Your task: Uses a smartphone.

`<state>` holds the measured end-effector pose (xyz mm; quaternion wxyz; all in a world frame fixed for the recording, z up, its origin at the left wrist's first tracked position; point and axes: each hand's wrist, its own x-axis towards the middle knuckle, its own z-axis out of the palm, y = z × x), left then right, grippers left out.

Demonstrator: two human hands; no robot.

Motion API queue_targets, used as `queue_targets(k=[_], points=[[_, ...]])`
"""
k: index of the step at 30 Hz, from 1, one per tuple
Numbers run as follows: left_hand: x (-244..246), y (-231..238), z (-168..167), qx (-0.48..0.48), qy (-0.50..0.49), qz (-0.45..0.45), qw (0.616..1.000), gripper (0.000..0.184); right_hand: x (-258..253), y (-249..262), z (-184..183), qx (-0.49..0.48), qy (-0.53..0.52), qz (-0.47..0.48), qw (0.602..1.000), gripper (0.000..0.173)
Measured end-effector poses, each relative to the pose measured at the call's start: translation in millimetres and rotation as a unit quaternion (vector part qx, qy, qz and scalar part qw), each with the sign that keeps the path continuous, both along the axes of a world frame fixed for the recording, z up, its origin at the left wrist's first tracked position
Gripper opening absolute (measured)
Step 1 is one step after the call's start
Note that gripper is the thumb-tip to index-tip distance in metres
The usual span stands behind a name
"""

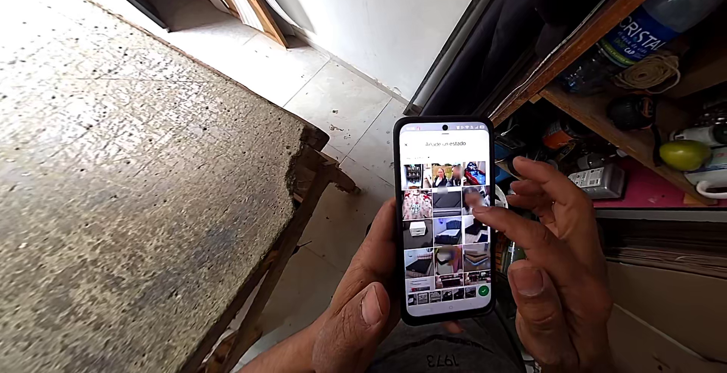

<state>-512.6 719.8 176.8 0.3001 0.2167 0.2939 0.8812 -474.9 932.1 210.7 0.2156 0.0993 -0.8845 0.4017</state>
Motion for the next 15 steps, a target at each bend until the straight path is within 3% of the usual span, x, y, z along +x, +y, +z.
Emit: queue_targets(k=[8, 15], points=[[-0.3, -0.1, 1.6, -0.007, 0.004, -0.001, 1.000, 0.074, 3.5, -1.5, 6.4, -0.011, 0.007, 0.024, 1.000, 0.045], [1.4, 0.6, 2.8, -0.011, 0.014, 0.006, 1.000, 0.075, 3.9, -6.0, 3.7, 0.060, 0.007, 0.023, 0.998, 0.045]])
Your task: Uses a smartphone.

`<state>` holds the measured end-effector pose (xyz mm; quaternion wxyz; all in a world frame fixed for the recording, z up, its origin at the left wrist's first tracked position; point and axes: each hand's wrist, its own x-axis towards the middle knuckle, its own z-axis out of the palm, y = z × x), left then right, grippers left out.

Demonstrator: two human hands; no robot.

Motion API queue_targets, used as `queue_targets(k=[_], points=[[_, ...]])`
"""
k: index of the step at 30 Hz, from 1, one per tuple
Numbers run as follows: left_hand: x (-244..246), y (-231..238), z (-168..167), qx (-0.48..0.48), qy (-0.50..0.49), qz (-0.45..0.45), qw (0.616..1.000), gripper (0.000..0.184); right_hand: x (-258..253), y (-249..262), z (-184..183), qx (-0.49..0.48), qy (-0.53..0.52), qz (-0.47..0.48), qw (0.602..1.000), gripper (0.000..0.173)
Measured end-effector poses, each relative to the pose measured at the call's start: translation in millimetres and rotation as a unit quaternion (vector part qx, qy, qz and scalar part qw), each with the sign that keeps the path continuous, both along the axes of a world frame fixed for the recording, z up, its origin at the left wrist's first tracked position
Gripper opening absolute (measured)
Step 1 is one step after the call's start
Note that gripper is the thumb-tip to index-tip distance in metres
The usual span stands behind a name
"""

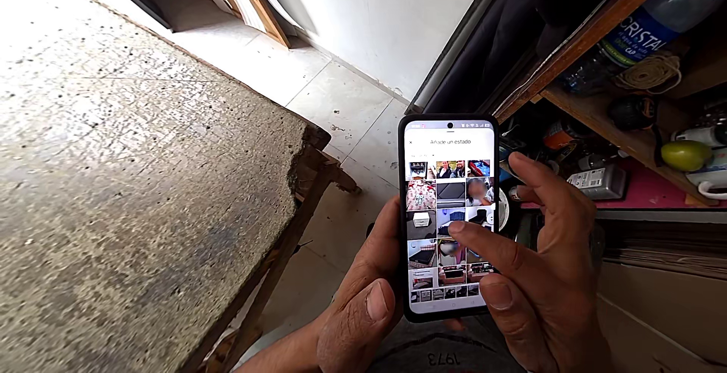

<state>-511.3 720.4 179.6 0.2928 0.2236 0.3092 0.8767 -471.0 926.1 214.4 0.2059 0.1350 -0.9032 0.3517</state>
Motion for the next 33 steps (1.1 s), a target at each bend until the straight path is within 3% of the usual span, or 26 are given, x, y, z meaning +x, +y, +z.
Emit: queue_targets(k=[6, 16, 27, 33], points=[[1, -1, -1, 0.000, -0.007, -0.003, 1.000, 0.073, 7, 8, 0, -0.067, 0.010, -0.012, 0.998, 0.043], [1, -1, -2, 0.009, -0.012, -0.016, 1.000, 0.076, 3, 8, -5, -0.053, -0.011, -0.030, 0.998, 0.046], [1, 3, -3, -0.028, 0.026, 0.035, 0.999, 0.075, 2, -18, -5, 0.061, 0.001, 0.026, 0.998, 0.046], [1, -1, -4, 0.011, -0.013, 0.011, 1.000, 0.073, 9, 1, -4, -0.016, 0.030, -0.015, 0.999, 0.044]])
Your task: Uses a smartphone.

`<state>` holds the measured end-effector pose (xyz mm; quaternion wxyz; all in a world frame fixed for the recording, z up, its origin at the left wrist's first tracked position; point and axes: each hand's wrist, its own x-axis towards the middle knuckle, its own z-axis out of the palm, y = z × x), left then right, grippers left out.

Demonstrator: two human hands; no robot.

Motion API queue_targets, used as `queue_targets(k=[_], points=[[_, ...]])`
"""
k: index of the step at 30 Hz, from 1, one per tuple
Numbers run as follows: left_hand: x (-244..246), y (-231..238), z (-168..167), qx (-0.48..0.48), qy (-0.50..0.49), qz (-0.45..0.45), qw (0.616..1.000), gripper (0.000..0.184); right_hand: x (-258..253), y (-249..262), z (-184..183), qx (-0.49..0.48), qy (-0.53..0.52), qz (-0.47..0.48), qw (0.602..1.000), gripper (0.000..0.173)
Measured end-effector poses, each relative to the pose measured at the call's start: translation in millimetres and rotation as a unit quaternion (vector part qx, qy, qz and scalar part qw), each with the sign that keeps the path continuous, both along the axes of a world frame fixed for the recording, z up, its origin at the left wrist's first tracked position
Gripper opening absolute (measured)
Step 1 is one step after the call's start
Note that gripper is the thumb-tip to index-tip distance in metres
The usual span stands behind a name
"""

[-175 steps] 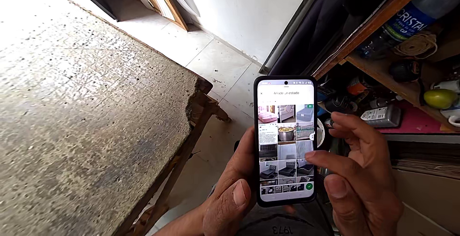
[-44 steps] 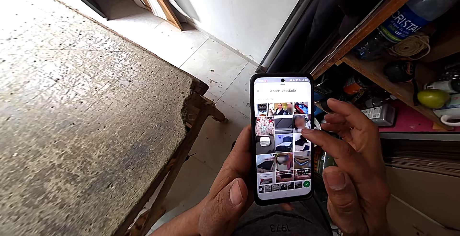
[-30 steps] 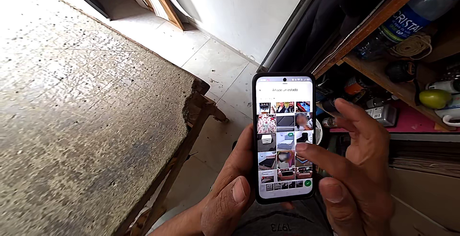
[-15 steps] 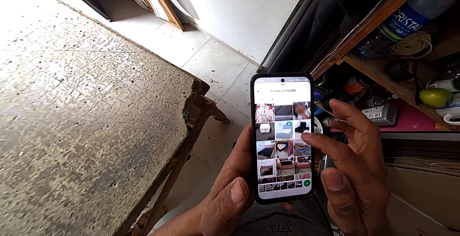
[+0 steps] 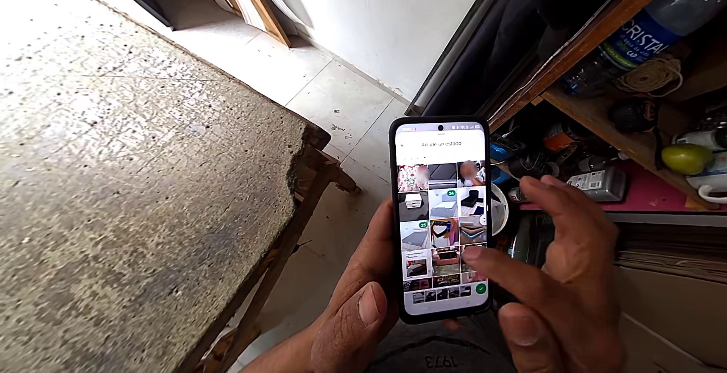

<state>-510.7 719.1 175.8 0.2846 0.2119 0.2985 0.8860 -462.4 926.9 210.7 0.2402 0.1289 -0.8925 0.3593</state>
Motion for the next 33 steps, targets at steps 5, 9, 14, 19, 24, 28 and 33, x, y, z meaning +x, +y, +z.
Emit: queue_targets(k=[5, 9, 14, 19, 24, 28, 33], points=[[-2, 0, -1, 0.007, -0.003, -0.012, 1.000, 0.072, 2, 9, -2, -0.026, -0.008, -0.010, 1.000, 0.045], [-2, 2, 0, 0.009, -0.002, -0.018, 1.000, 0.073, -2, 6, -4, -0.024, -0.021, -0.010, 0.999, 0.046], [-3, 1, 0, 0.003, -0.002, -0.020, 1.000, 0.072, -10, 5, -3, -0.013, -0.031, -0.021, 0.999, 0.047], [-2, 1, 0, 0.003, -0.002, -0.015, 1.000, 0.072, -12, 6, -4, -0.010, -0.034, -0.022, 0.999, 0.048], [-2, 0, 1, 0.005, 0.000, -0.013, 1.000, 0.071, -8, 7, -1, -0.030, -0.027, -0.004, 0.999, 0.046], [-2, -1, 2, 0.009, -0.003, -0.017, 1.000, 0.070, -3, 6, -3, -0.043, -0.022, 0.013, 0.999, 0.046], [-1, 1, 2, 0.008, -0.001, -0.016, 1.000, 0.071, -7, 6, -3, -0.034, -0.028, 0.010, 0.999, 0.046]])
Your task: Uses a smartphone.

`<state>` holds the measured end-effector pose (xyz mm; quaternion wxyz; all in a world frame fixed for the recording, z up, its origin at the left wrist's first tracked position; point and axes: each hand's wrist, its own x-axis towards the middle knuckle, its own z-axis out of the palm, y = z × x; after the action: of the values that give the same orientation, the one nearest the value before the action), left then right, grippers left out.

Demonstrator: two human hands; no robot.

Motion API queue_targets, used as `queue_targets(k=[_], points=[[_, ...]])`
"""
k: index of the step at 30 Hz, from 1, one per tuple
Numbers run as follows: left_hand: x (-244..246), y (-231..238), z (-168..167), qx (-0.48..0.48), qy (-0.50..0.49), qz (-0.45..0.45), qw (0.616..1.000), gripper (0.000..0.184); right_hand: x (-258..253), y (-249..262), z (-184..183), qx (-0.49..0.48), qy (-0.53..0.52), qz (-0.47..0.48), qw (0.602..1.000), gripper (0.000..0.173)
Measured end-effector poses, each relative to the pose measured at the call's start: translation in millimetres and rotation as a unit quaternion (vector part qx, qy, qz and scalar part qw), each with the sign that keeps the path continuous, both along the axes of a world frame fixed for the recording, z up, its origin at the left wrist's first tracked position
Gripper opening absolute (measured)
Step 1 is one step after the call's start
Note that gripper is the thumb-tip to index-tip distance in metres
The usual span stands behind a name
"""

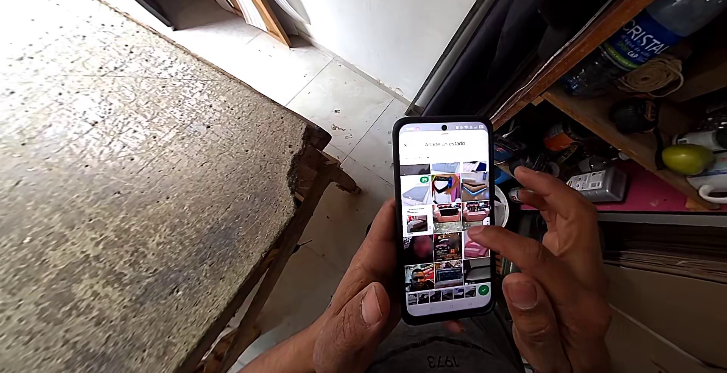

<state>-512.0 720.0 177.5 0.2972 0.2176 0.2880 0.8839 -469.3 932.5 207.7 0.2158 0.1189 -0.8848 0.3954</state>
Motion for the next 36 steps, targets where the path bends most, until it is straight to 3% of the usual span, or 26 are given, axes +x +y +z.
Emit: queue_targets(k=[36], points=[[4.3, -1.4, 0.6, -0.012, 0.006, -0.007, 1.000, 0.074, -2.1, -2.5, 5.4, 0.038, 0.027, -0.039, 0.998, 0.046]])
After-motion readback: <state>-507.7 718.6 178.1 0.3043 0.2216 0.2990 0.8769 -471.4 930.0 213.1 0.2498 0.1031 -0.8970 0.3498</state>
